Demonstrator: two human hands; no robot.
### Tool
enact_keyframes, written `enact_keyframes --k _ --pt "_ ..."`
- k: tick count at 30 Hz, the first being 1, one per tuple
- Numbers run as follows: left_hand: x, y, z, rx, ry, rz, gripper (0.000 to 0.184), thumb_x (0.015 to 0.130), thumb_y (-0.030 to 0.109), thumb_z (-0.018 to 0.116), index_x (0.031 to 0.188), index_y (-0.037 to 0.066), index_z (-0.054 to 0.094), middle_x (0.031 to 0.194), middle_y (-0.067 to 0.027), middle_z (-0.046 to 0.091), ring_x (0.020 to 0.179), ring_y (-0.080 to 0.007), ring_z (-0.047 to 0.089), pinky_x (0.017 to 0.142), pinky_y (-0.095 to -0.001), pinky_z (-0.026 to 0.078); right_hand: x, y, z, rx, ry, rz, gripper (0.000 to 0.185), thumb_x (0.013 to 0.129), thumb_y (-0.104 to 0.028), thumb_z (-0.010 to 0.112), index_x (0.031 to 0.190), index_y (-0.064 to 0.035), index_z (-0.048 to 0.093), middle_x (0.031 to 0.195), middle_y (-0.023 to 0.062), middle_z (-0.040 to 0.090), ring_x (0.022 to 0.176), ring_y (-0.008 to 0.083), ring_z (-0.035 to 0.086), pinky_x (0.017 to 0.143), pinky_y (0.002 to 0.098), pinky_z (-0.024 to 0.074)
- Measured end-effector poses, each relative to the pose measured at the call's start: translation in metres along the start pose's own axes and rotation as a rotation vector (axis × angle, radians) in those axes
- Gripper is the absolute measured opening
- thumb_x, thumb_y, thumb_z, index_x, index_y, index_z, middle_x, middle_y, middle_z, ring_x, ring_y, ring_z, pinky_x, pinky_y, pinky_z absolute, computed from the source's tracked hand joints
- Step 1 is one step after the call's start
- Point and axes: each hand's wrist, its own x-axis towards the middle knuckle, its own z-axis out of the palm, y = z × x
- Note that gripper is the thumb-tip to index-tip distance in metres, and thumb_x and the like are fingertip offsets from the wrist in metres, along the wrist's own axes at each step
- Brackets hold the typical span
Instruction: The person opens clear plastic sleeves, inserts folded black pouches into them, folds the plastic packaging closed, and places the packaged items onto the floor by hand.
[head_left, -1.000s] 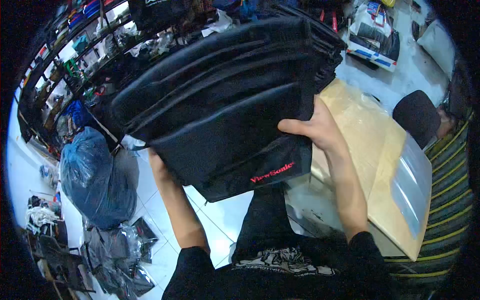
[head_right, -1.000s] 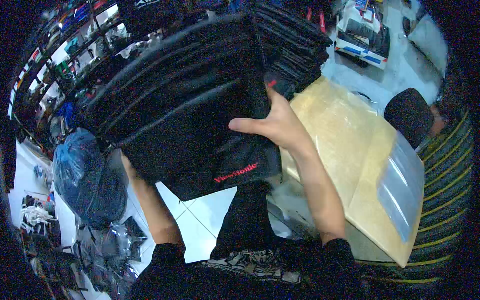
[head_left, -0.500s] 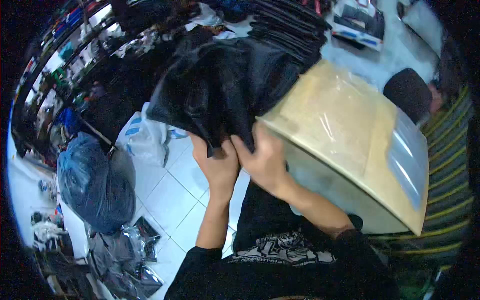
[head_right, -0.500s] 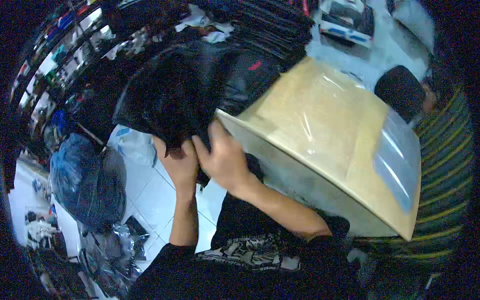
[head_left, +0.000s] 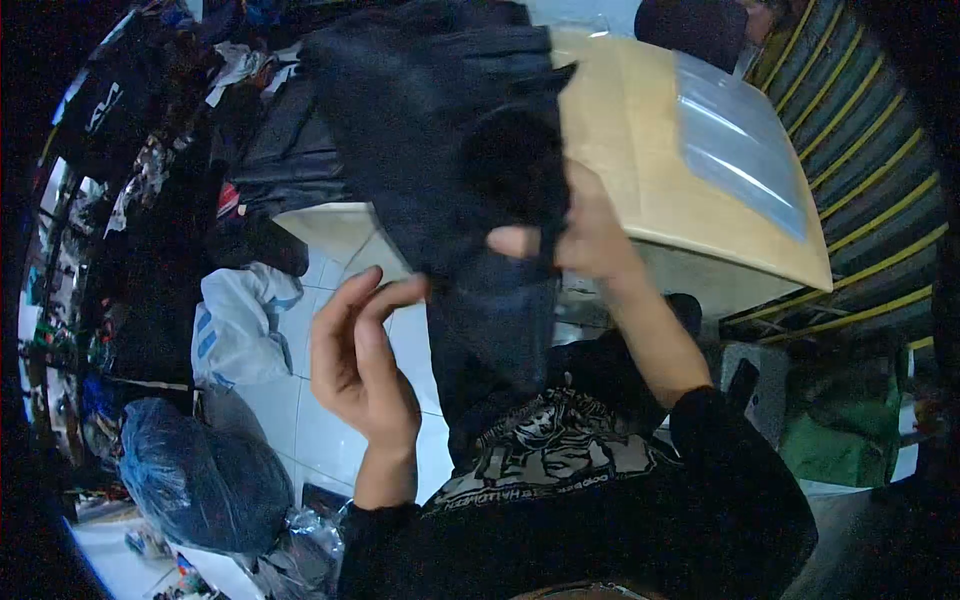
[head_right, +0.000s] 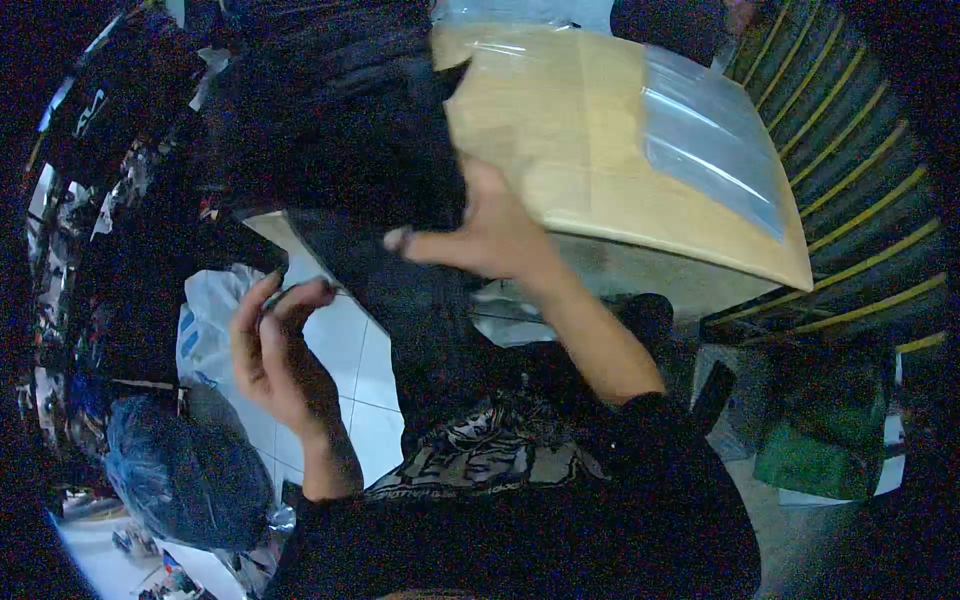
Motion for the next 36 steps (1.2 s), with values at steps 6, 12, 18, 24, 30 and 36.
enact_keyframes --k 6,12,18,24,30,36 --pt "0.093 -0.107 0.049 0.8 -0.506 0.489 0.035 0.077 0.014 0.067 0.111 0.006 0.06 0.113 -0.0143 0.056 0.11 -0.0333 0.051 0.091 -0.0421 0.04 -0.07 -0.045 -0.135 -0.116 0.301 0.051 0.072 0.057 -0.015 0.082 0.118 0.0061 0.051 0.113 0.0146 0.06 0.104 0.0252 0.057 0.095 0.0361 0.042" --pt "0.115 -0.154 0.051 0.769 -0.887 0.37 0.028 0.078 0.015 0.064 0.105 0.006 0.063 0.105 -0.0129 0.062 0.101 -0.0305 0.057 0.085 -0.0399 0.044 -0.165 -0.061 -0.187 -0.309 0.472 0.227 0.077 0.055 -0.016 0.083 0.12 0.0058 0.049 0.118 0.0137 0.057 0.107 0.0234 0.054 0.097 0.0358 0.0398" --pt "0.112 -0.154 0.058 0.691 -0.865 0.507 0.014 0.081 0.01 0.058 0.089 0.002 0.066 0.09 -0.0141 0.066 0.082 -0.0314 0.062 0.072 -0.0365 0.049 -0.212 -0.038 -0.194 -0.403 0.477 0.307 0.082 0.053 -0.016 0.083 0.123 0.0054 0.048 0.123 0.0127 0.054 0.111 0.0217 0.051 0.098 0.0355 0.0377" --pt "0.118 -0.137 0.089 0.459 -0.571 0.364 0.012 0.082 0.006 0.058 0.09 0.0 0.065 0.087 -0.0157 0.065 0.076 -0.0319 0.063 0.068 -0.0362 0.05 -0.167 -0.058 -0.149 -0.307 0.242 0.517 0.082 0.053 -0.016 0.082 0.124 0.0059 0.047 0.114 0.0098 0.059 0.104 0.0194 0.054 0.096 0.0325 0.0388" --pt "0.118 -0.107 0.114 0.369 -0.331 0.402 0.011 0.082 0.004 0.062 0.092 0.002 0.066 0.087 -0.0118 0.065 0.065 -0.0211 0.064 0.054 -0.029 0.053 -0.126 -0.07 -0.119 -0.802 -0.219 0.411 0.093 0.055 -0.015 0.081 0.134 0.0028 0.035 0.125 0.0236 0.051 0.117 0.0354 0.05 0.099 0.0363 0.038" --pt "0.116 -0.095 0.116 0.301 -0.394 0.443 0.012 0.083 0.005 0.063 0.094 0.003 0.067 0.084 -0.0106 0.065 0.065 -0.02 0.063 0.055 -0.0277 0.05 -0.08 -0.066 -0.107 -0.759 -0.243 0.411 0.09 0.064 -0.023 0.075 0.138 0.0 0.029 0.12 0.0247 0.054 0.112 0.0349 0.054 0.096 0.038 0.0407"
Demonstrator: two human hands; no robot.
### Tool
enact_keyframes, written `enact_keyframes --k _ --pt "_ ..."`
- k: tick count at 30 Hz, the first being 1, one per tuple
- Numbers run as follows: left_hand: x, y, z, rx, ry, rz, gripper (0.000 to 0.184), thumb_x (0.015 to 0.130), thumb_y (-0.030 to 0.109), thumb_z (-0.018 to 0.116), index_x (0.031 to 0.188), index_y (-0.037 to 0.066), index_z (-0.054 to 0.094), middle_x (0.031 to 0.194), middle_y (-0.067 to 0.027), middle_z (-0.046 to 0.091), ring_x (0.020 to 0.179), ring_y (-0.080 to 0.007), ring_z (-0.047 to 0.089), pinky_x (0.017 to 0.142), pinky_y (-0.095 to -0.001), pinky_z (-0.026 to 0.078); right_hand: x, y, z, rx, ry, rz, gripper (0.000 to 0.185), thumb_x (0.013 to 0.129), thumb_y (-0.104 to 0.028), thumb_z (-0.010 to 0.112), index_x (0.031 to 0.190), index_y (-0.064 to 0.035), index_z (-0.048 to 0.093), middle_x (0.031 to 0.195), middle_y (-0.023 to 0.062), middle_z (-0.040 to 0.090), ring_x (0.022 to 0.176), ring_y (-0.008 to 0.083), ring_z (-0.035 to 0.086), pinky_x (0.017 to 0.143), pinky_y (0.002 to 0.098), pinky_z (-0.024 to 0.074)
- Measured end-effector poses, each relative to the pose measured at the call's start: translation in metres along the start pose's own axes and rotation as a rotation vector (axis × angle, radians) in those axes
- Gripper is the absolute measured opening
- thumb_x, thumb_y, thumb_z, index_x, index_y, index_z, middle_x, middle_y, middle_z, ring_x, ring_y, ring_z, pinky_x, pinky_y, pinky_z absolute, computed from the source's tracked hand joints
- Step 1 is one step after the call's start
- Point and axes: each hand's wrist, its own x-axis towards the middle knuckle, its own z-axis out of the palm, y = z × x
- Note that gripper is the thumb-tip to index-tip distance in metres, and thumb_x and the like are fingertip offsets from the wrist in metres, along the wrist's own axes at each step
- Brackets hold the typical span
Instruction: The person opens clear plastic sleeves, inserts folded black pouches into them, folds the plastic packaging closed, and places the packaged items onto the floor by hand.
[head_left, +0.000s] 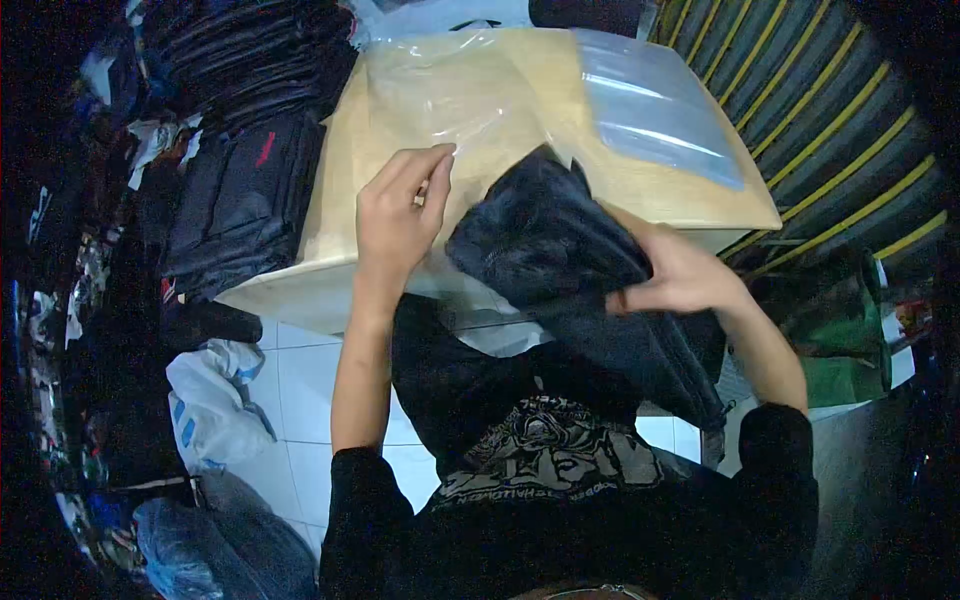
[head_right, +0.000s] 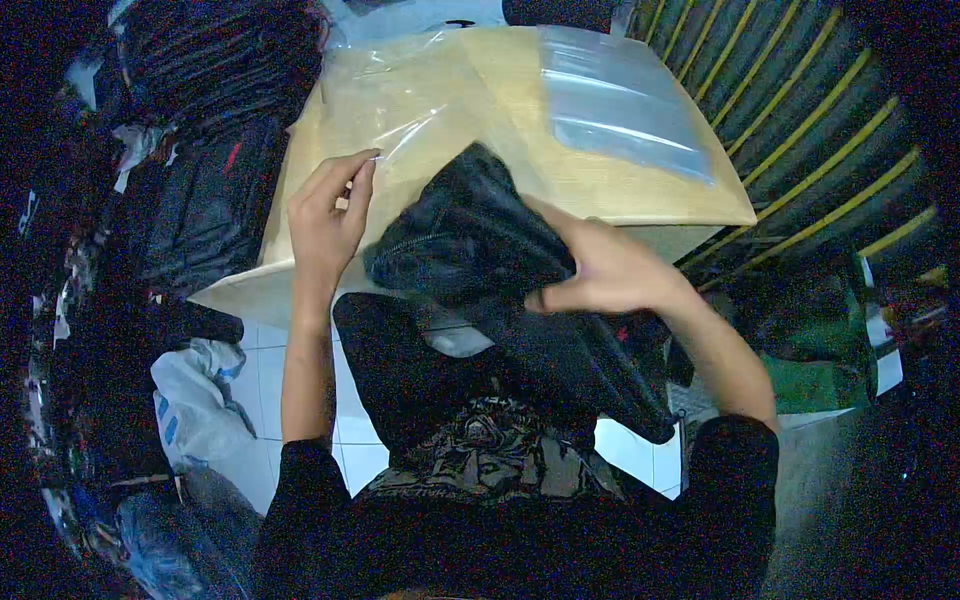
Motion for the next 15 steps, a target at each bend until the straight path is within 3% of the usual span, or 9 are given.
enact_keyframes --k 3,4,6,9,14,15 --pt "0.001 0.003 -0.004 -0.027 -0.056 0.043 0.013 0.083 0.004 0.063 0.095 0.003 0.067 0.085 -0.0113 0.065 0.067 -0.0216 0.063 0.057 -0.0291 0.049 0.012 0.0 -0.007 -0.169 0.157 0.063 0.087 0.066 -0.024 0.073 0.137 -0.0002 0.03 0.111 0.0259 0.059 0.1 0.0382 0.059 0.09 0.0393 0.0447" --pt "0.002 0.004 -0.004 -0.022 -0.058 0.052 0.013 0.083 0.004 0.063 0.095 0.003 0.068 0.085 -0.0114 0.065 0.067 -0.022 0.063 0.057 -0.0295 0.049 0.013 -0.005 -0.008 -0.245 0.18 0.059 0.089 0.067 -0.025 0.072 0.138 0.0006 0.025 0.101 0.0276 0.062 0.093 0.0412 0.061 0.083 0.0412 0.0476" --pt "0.008 0.006 -0.003 -0.011 -0.065 0.076 0.013 0.083 0.004 0.063 0.095 0.003 0.068 0.086 -0.0115 0.065 0.069 -0.0227 0.064 0.058 -0.0303 0.05 0.02 -0.026 -0.014 -0.292 0.112 0.258 0.091 0.068 -0.024 0.071 0.138 0.004 0.02 0.088 0.0289 0.063 0.085 0.0431 0.061 0.076 0.0437 0.0494" --pt "0.013 0.005 0.0 -0.077 -0.067 0.024 0.013 0.083 0.004 0.063 0.095 0.003 0.068 0.085 -0.0108 0.065 0.068 -0.0209 0.063 0.058 -0.029 0.049 0.026 -0.034 -0.02 -0.383 0.097 0.241 0.091 0.071 -0.023 0.071 0.141 0.0039 0.019 0.08 0.0314 0.061 0.073 0.0391 0.063 0.069 0.0406 0.0497" --pt "0.01 -0.005 0.003 -0.324 -0.01 -0.227 0.011 0.083 0.005 0.063 0.092 0.002 0.069 0.08 -0.0102 0.065 0.064 -0.0154 0.062 0.055 -0.0251 0.047 0.035 -0.033 -0.024 -0.531 0.106 0.208 0.091 0.071 -0.02 0.068 0.14 0.0077 0.014 0.069 0.0305 0.059 0.068 0.0437 0.061 0.065 0.0446 0.0496" --pt "0.009 -0.004 0.004 -0.3 -0.003 -0.17 0.011 0.083 0.005 0.063 0.091 0.002 0.069 0.079 -0.0096 0.065 0.064 -0.0141 0.061 0.054 -0.0241 0.046 0.037 -0.031 -0.022 -0.568 0.122 0.209 0.091 0.072 -0.02 0.067 0.139 0.009 0.014 0.069 0.0309 0.058 0.069 0.0441 0.061 0.065 0.0449 0.0496"
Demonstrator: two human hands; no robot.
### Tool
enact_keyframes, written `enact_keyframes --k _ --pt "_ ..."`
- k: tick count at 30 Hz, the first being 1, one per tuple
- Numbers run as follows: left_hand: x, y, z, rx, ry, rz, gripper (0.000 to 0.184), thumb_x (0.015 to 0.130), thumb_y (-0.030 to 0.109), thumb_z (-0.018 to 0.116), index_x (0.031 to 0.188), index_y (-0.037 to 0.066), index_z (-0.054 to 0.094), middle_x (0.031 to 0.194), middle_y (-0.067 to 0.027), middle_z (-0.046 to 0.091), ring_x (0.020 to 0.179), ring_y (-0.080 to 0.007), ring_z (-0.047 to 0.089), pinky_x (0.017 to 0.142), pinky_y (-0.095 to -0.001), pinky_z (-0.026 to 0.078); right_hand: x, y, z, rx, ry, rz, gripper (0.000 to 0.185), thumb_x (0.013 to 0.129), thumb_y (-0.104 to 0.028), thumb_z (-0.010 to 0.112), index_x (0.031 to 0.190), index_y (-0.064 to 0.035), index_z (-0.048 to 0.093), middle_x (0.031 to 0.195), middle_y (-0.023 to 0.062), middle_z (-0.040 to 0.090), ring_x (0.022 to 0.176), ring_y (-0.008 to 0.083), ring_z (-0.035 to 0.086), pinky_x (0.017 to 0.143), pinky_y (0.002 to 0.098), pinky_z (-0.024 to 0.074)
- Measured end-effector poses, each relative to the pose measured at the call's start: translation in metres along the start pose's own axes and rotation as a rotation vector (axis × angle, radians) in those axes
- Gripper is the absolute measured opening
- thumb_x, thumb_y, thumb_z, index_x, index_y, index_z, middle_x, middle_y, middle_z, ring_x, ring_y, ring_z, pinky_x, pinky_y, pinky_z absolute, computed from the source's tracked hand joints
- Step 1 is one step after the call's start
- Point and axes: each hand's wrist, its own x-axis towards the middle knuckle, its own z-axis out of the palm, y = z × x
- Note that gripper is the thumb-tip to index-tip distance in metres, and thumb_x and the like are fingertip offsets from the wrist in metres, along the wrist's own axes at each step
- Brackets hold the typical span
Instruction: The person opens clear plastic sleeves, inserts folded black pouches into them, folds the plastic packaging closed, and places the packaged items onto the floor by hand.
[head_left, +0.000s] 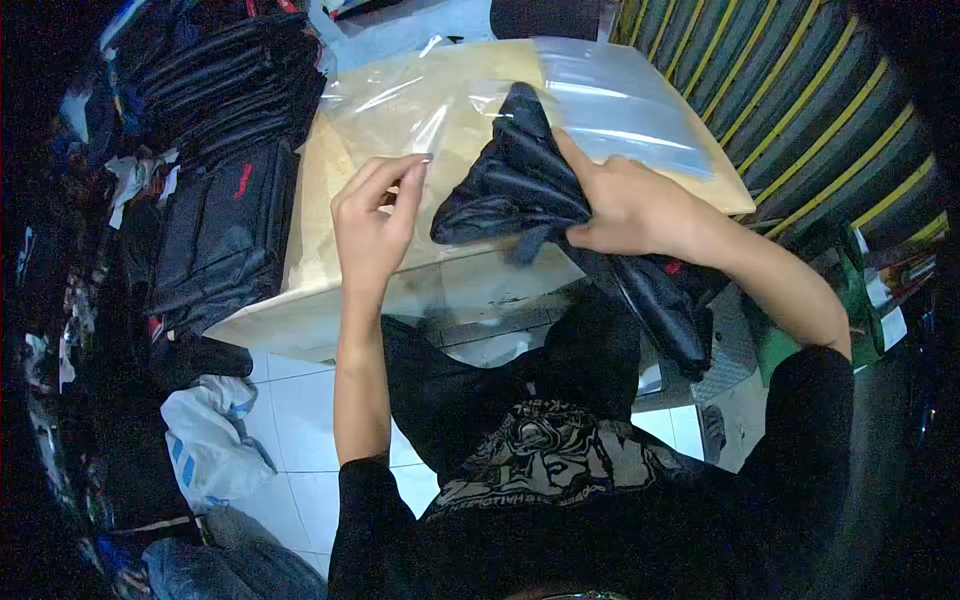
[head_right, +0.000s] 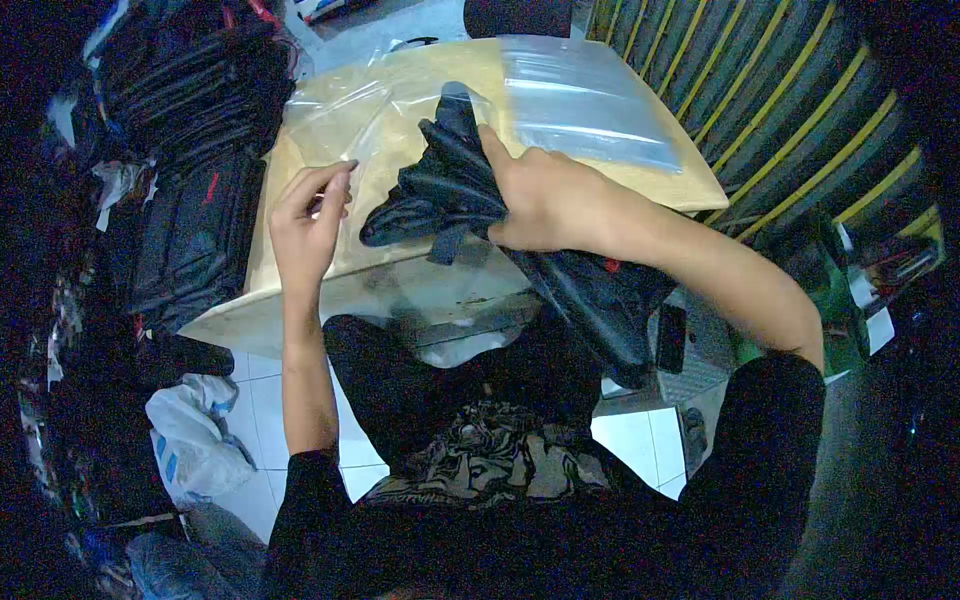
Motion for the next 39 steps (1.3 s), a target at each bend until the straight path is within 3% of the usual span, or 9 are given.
enact_keyframes --k 10,21,23,26,28,29,31,37,39 --pt "-0.011 0.015 0.034 0.111 -0.041 0.197 0.011 0.081 0.003 0.063 0.091 -0.001 0.066 0.074 -0.0117 0.06 0.059 -0.0205 0.058 0.055 -0.0284 0.046 0.046 -0.003 0.007 -0.046 -0.056 -0.029 0.097 0.069 -0.029 0.066 0.129 0.0259 0.013 0.072 0.0324 0.06 0.072 0.0433 0.062 0.068 0.0423 0.051" --pt "-0.019 -0.002 0.035 0.366 -0.03 0.289 0.011 0.079 0.009 0.065 0.088 0.004 0.063 0.077 -0.0102 0.061 0.066 -0.0274 0.061 0.058 -0.036 0.048 0.083 0.019 0.013 0.091 -0.092 0.042 0.117 0.066 -0.066 0.067 0.132 0.0183 0.02 0.09 0.0335 0.061 0.08 0.0387 0.064 0.074 0.0394 0.0507" --pt "-0.026 -0.008 0.035 0.428 -0.046 0.244 0.014 0.078 0.014 0.068 0.085 0.004 0.061 0.075 -0.0083 0.058 0.066 -0.0268 0.058 0.057 -0.0358 0.047 0.09 0.04 0.015 0.334 -0.078 -0.223 0.078 0.075 -0.063 0.062 0.124 -0.0034 0.052 0.108 0.0255 0.06 0.108 0.0319 0.055 0.096 0.0349 0.0401" --pt "-0.032 -0.01 0.029 0.434 0.027 0.197 0.016 0.077 0.015 0.069 0.086 0.005 0.061 0.075 -0.0081 0.057 0.065 -0.0255 0.058 0.057 -0.0344 0.046 0.082 0.053 0.007 0.456 -0.058 -0.047 0.062 0.075 -0.046 0.072 0.098 0.0104 0.062 0.08 0.0154 0.066 0.066 0.0194 0.062 0.064 0.031 0.0495" --pt "-0.034 -0.003 0.022 0.476 0.009 0.123 0.017 0.076 0.013 0.069 0.09 0.005 0.063 0.08 -0.0082 0.059 0.071 -0.0251 0.059 0.061 -0.0339 0.047 0.088 0.069 0.025 0.59 0.032 0.015 0.049 0.075 -0.037 0.075 0.087 0.0093 0.066 0.08 0.0129 0.066 0.066 0.0182 0.062 0.061 0.0301 0.05" --pt "-0.034 -0.001 0.023 0.555 -0.021 0.181 0.018 0.076 0.014 0.069 0.092 0.006 0.063 0.083 -0.0082 0.059 0.074 -0.0254 0.058 0.064 -0.0345 0.047 0.087 0.072 0.026 0.769 -0.013 0.272 0.047 0.074 -0.029 0.077 0.093 0.0111 0.064 0.08 0.0119 0.066 0.067 0.0193 0.064 0.062 0.0294 0.051" --pt "-0.031 0.001 0.026 0.711 -0.071 0.301 0.021 0.076 0.016 0.068 0.095 0.007 0.063 0.088 -0.0081 0.059 0.079 -0.0261 0.057 0.069 -0.0355 0.046 0.076 0.061 0.019 1.193 -0.073 0.35 0.042 0.078 -0.026 0.073 0.098 0.0099 0.063 0.087 0.0134 0.067 0.074 0.0189 0.065 0.07 0.0284 0.0521" --pt "-0.038 -0.03 0.048 0.781 -0.137 0.207 0.019 0.078 0.016 0.064 0.095 0.009 0.064 0.086 -0.0069 0.058 0.079 -0.0251 0.055 0.069 -0.0368 0.04 0.041 0.113 0.075 1.958 -0.023 0.267 0.041 0.088 -0.024 0.061 0.114 0.0069 0.056 0.107 0.0162 0.064 0.095 0.0234 0.064 0.087 0.035 0.051" --pt "-0.041 -0.038 0.051 0.764 -0.133 0.209 0.017 0.078 0.016 0.063 0.093 0.008 0.064 0.082 -0.0063 0.057 0.078 -0.0236 0.054 0.069 -0.0369 0.038 -0.001 0.133 0.112 1.764 0.16 0.138 0.053 0.088 -0.03 0.06 0.124 0.0073 0.047 0.12 0.0172 0.057 0.108 0.0248 0.057 0.094 0.0367 0.0466"
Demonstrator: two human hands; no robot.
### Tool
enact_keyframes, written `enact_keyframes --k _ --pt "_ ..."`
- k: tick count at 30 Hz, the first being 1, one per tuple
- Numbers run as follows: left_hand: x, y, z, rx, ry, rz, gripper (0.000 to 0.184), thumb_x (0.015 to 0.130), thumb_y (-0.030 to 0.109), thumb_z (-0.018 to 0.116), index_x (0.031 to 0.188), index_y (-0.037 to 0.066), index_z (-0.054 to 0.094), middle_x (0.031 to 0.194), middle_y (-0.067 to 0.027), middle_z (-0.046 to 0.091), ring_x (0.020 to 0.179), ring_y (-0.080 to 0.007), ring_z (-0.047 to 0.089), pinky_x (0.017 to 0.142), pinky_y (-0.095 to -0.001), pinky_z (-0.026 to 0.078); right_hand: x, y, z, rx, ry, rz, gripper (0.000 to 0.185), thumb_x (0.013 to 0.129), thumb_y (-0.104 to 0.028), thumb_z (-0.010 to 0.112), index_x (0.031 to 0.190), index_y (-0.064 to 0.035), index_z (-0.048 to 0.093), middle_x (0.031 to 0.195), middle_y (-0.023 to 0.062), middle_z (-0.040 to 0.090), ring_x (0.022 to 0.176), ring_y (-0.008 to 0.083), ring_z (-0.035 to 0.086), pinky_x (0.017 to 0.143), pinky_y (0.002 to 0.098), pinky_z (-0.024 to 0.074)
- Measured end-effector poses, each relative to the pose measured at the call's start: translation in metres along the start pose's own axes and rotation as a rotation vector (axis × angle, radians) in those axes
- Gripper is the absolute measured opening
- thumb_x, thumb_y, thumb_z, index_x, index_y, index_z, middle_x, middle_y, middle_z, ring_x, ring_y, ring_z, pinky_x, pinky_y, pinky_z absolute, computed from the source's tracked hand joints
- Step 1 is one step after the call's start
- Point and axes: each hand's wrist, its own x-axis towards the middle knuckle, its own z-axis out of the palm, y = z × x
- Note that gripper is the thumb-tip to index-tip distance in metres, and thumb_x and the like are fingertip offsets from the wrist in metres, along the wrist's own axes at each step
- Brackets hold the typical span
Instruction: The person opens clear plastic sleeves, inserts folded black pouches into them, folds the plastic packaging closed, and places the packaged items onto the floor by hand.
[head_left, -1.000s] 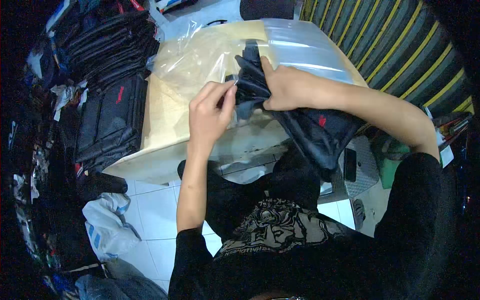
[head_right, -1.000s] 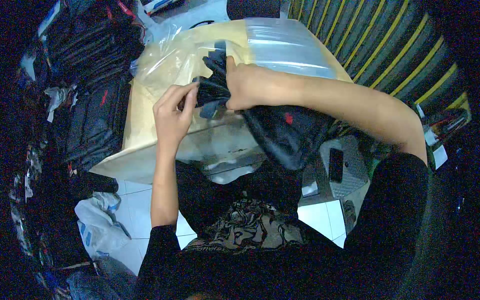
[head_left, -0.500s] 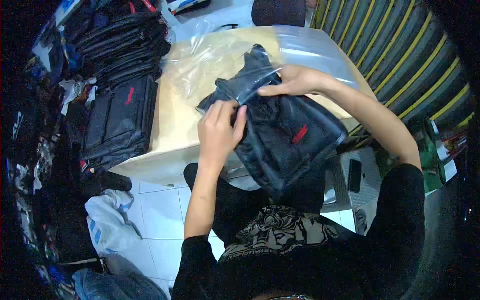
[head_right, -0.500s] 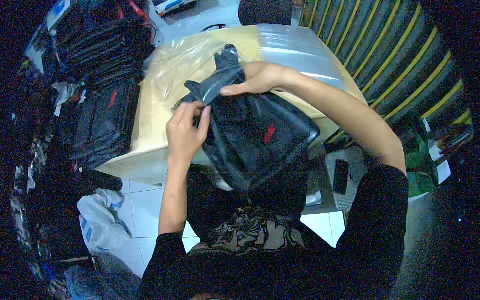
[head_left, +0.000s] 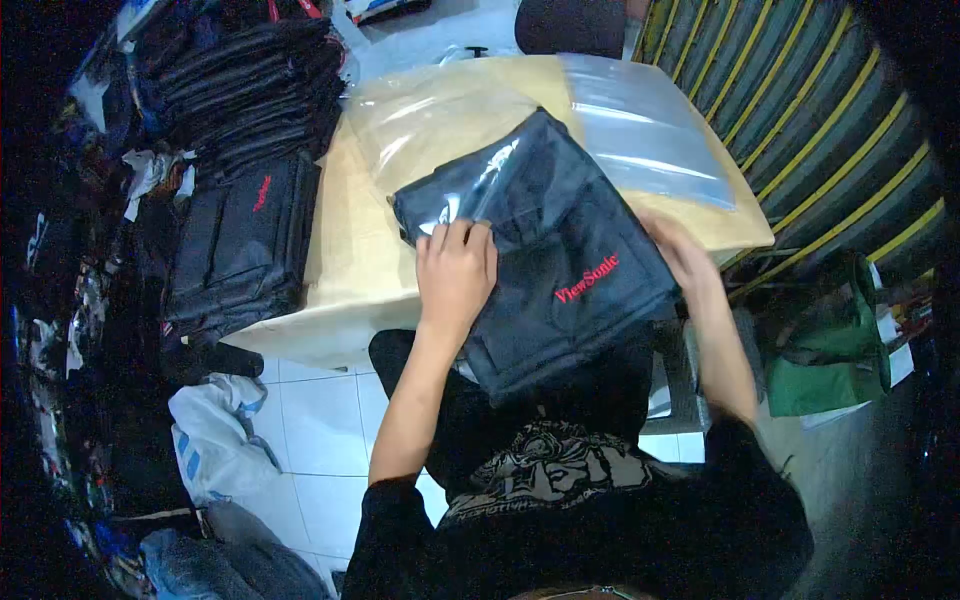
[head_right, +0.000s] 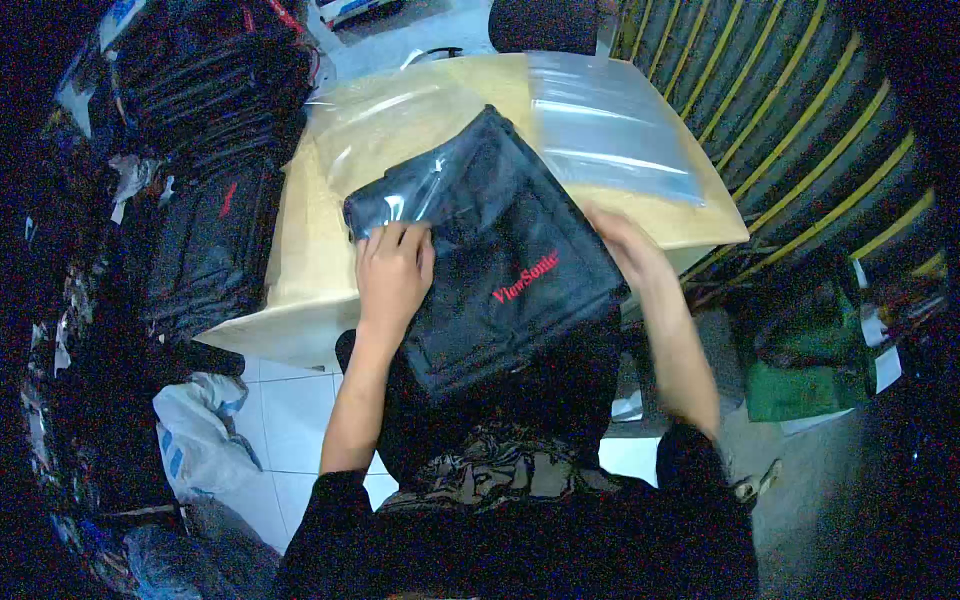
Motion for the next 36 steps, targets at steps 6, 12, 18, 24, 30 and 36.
enact_keyframes --k 6,12,18,24,30,36 --pt "0.022 0.015 -0.011 -0.02 -0.059 0.084 0.035 0.079 0.023 0.065 0.111 0.01 0.059 0.09 -0.0086 0.058 0.082 -0.0264 0.056 0.07 -0.0376 0.041 -0.082 0.068 0.021 0.659 -0.134 -0.19 0.068 0.085 -0.023 0.062 0.14 -0.0011 0.029 0.138 0.0182 0.04 0.123 0.0302 0.044 0.103 0.0445 0.0353" --pt "0.095 0.022 0.036 0.049 -0.034 0.249 0.015 0.083 0.018 0.058 0.091 0.005 0.059 0.078 -0.0097 0.056 0.069 -0.0255 0.063 0.053 -0.0381 0.051 -0.054 0.017 0.088 0.026 0.275 -0.356 0.067 0.082 -0.003 0.061 0.141 -0.0006 0.03 0.132 0.0144 0.047 0.12 0.0226 0.047 0.102 0.0357 0.0352" --pt "0.119 0.043 0.009 -0.16 0.07 0.242 0.014 0.086 0.019 0.06 0.088 0.006 0.064 0.072 -0.0133 0.056 0.062 -0.0346 0.06 0.053 -0.0427 0.049 -0.022 -0.012 0.114 -1.12 0.402 -0.503 0.043 0.084 -0.006 0.056 0.124 0.0034 0.043 0.077 0.0291 0.061 0.078 0.0479 0.06 0.072 0.0455 0.0511" --pt "0.121 0.042 -0.01 -0.345 0.015 0.291 0.012 0.081 0.009 0.064 0.09 0.0 0.065 0.074 -0.0166 0.056 0.065 -0.034 0.059 0.057 -0.0395 0.047 0.026 -0.018 0.136 -1.648 0.455 -0.493 0.017 0.079 -0.01 0.054 0.087 0.0046 0.054 0.068 0.0244 0.062 0.066 0.0378 0.064 0.059 0.0486 0.0524" --pt "0.121 0.05 -0.018 -0.374 0.072 0.255 0.013 0.081 0.008 0.064 0.091 -0.001 0.065 0.073 -0.017 0.056 0.065 -0.0348 0.058 0.057 -0.0401 0.047 0.071 -0.048 0.117 -1.192 0.493 -0.3 0.033 0.076 -0.027 0.064 0.072 0.0058 0.065 0.068 0.0273 0.061 0.066 0.0413 0.063 0.062 0.0449 0.0511" --pt "0.106 0.051 0.0 -0.385 0.116 0.212 0.011 0.084 0.009 0.06 0.092 0.003 0.063 0.073 -0.015 0.054 0.062 -0.0345 0.059 0.053 -0.0418 0.049 0.035 0.032 0.132 -0.719 0.357 -0.053 0.039 0.089 -0.029 0.051 0.077 0.0058 0.065 0.065 0.0116 0.065 0.052 0.018 0.062 0.051 0.0291 0.0475"
